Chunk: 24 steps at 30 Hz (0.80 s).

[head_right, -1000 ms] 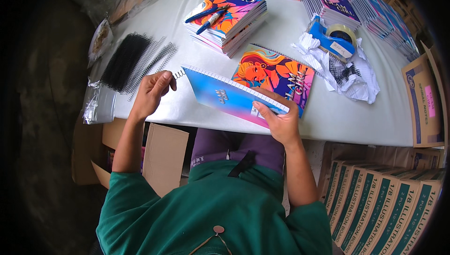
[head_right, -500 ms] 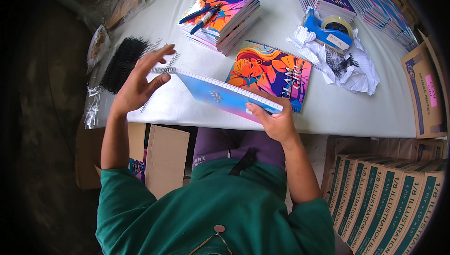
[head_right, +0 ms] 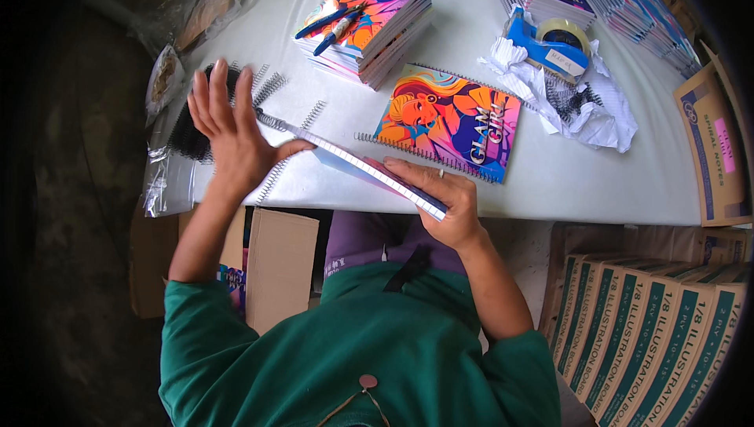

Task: The person trims the excess plastic binding coil from the edge of a stack of notebooks using side-cutters, then picks up a new notebook and manually threads a spiral binding through the punched holes along the spine.

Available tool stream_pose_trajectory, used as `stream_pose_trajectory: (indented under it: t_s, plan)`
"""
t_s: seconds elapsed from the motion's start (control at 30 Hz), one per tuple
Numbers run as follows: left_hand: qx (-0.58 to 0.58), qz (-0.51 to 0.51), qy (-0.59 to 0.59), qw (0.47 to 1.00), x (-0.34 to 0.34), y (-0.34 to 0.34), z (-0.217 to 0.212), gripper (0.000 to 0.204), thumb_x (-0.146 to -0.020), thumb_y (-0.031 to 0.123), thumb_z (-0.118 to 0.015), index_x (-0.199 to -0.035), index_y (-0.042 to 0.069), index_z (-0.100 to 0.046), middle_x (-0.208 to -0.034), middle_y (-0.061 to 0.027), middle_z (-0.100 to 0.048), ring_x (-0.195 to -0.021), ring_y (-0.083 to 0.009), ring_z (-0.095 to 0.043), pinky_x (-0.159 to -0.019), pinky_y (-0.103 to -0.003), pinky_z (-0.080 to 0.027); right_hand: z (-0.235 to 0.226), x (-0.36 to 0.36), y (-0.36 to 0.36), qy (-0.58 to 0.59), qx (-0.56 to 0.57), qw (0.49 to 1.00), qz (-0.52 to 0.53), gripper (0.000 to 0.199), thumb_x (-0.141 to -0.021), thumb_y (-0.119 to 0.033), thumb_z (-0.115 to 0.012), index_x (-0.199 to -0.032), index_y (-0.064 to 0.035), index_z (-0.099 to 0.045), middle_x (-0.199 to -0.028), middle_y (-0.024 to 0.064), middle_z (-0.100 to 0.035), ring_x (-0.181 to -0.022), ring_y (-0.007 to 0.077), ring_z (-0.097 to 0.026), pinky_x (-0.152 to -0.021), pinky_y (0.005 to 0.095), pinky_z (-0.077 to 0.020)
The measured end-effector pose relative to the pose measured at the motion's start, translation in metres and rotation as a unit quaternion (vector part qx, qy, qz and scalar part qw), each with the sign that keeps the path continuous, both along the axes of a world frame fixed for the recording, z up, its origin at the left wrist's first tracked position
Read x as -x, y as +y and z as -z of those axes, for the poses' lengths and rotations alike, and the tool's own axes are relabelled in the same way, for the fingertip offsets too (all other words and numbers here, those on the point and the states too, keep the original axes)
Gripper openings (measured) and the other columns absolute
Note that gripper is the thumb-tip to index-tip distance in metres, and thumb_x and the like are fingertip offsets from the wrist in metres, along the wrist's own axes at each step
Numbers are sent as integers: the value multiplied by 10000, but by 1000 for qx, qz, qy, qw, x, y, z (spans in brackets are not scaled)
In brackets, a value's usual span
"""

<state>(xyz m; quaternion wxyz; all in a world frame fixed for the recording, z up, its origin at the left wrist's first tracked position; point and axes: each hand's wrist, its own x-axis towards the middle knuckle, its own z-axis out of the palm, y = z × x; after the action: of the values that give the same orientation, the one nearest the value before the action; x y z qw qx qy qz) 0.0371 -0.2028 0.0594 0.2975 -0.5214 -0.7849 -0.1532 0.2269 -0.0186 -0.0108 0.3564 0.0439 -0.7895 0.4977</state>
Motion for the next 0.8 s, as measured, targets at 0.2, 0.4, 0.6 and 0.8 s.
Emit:
stream_pose_trajectory:
  t_s: [0.2,0.4,0.6,0.8]
  plan:
    - [-53,123,157,978,-6,-22,78,1064,-709,829,-326,-1381,5,-317,-1453,-313,-105,-1361,-448,97,-1001,-646,120,5,-5,-7,32,-13,999,2,309,-750,85,-564,-1048,43,-633,-997,177,-664,-897,271,-668,-782,317,-527]
    - [-64,122,4,990,-21,-26,111,1145,-736,801,-307,-1369,-138,-132,-1446,-319,-121,-1337,-514,-16,-1004,-640,104,4,-3,-16,67,-47,997,-14,273,-760,84,-521,-1011,77,-628,-961,215,-662,-877,303,-672,-780,338,-531]
    - [-24,14,-139,990,-56,-19,61,610,-824,226,-566,-1296,-66,-310,-1316,-274,-307,-1274,-441,-245,-1028,-564,-163,9,-7,-5,47,-21,998,40,356,-727,79,-536,-1065,32,-637,-1012,178,-661,-930,283,-659,-801,324,-522]
    - [248,-136,-32,959,28,-50,102,445,-863,248,-513,-1298,321,-459,-1334,-126,-390,-1299,-293,-313,-1053,-580,-156,8,-9,-2,29,-10,999,42,334,-738,109,-551,-1060,55,-623,-1005,195,-659,-924,268,-660,-812,309,-511]
